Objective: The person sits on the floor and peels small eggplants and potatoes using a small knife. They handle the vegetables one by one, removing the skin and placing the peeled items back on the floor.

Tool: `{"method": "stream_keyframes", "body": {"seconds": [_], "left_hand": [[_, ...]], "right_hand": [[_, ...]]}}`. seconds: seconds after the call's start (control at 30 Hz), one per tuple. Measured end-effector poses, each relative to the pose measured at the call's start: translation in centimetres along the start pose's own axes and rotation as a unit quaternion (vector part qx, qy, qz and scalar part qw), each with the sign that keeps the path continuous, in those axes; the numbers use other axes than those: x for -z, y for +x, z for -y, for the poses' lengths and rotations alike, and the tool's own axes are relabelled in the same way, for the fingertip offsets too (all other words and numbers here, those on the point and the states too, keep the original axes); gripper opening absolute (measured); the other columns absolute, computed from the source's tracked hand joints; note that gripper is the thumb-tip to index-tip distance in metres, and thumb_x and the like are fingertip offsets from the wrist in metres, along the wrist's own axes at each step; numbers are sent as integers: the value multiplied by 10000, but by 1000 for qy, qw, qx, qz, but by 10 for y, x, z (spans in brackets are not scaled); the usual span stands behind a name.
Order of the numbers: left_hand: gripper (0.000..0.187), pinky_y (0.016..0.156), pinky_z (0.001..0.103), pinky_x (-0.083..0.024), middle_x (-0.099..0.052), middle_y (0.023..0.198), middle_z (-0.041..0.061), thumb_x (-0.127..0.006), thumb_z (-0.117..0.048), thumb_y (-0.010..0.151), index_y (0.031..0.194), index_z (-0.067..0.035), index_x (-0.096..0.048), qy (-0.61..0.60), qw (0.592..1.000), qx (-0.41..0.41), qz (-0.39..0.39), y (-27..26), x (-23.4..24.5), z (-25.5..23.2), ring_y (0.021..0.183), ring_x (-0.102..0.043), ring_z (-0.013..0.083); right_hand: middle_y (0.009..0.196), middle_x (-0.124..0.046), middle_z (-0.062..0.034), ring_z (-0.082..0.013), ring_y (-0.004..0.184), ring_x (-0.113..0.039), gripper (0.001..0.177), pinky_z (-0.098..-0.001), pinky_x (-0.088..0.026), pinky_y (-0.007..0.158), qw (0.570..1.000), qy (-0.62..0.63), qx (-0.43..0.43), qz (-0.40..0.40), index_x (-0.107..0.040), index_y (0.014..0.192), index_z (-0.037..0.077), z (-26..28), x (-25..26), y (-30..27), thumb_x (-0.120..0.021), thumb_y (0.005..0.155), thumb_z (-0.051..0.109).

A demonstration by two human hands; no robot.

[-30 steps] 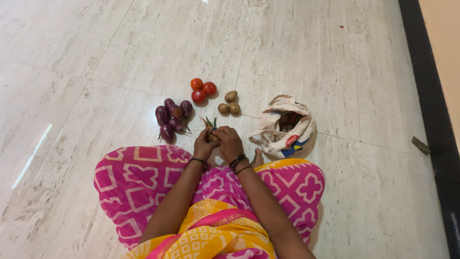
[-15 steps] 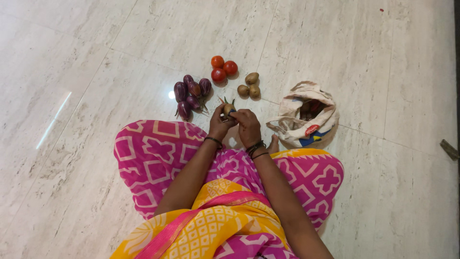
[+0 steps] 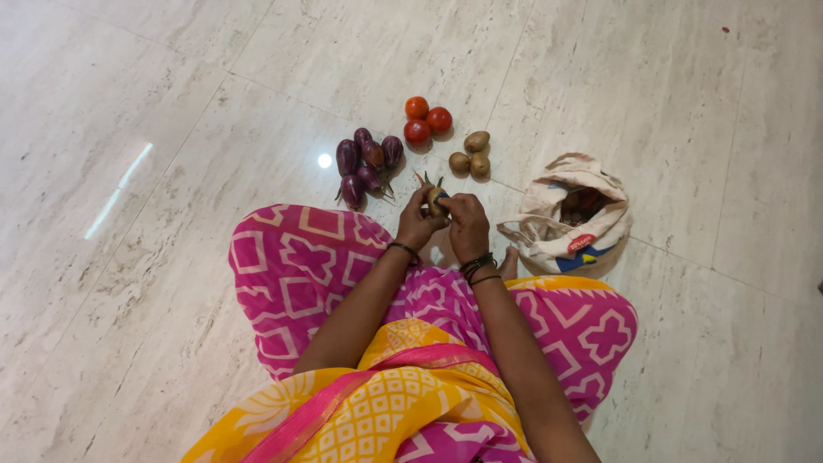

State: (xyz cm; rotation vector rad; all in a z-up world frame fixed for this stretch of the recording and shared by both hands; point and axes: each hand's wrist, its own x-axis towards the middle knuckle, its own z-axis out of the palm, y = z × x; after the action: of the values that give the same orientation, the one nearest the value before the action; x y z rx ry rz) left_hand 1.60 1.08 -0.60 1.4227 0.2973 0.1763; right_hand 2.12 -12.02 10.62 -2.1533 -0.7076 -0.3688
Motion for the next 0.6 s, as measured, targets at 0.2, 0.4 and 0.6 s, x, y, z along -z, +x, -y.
{"method": "stream_keyframes", "body": {"seconds": [0.2,0.4,0.6], "left_hand": [[913,859,356,-609,-608,1315,81,-841,67,641,1460,-109,-480,33,997,11,74,-10,-7,-3,1049,-687,210],[886,936,356,-615,-513,1361,107,-883,31,645,1423,-99,-481,15,998,-64,5,2,-1,5,1198,-629,262],[900,900,358,-610,-532,1365,105,-887,12,620,1433,-93,-516,31,999,-28,28,-3,-1,-6,1118,-651,246]], "right_hand": [[1058,-666,-130,-320,974,-685,336,-388,-556,850,995,47,-84,-20,-717,1128,91,-17,0,5,-566,884,-83],[1073,-692,-122,-286,989,-707,299,-361,-566,853,990,97,-97,-12,-719,1111,75,-19,-4,1,-621,874,-78],[1068,-685,-127,-290,982,-706,294,-354,-567,831,996,64,-63,-23,-746,1090,84,-15,-3,4,-632,883,-92]]}}
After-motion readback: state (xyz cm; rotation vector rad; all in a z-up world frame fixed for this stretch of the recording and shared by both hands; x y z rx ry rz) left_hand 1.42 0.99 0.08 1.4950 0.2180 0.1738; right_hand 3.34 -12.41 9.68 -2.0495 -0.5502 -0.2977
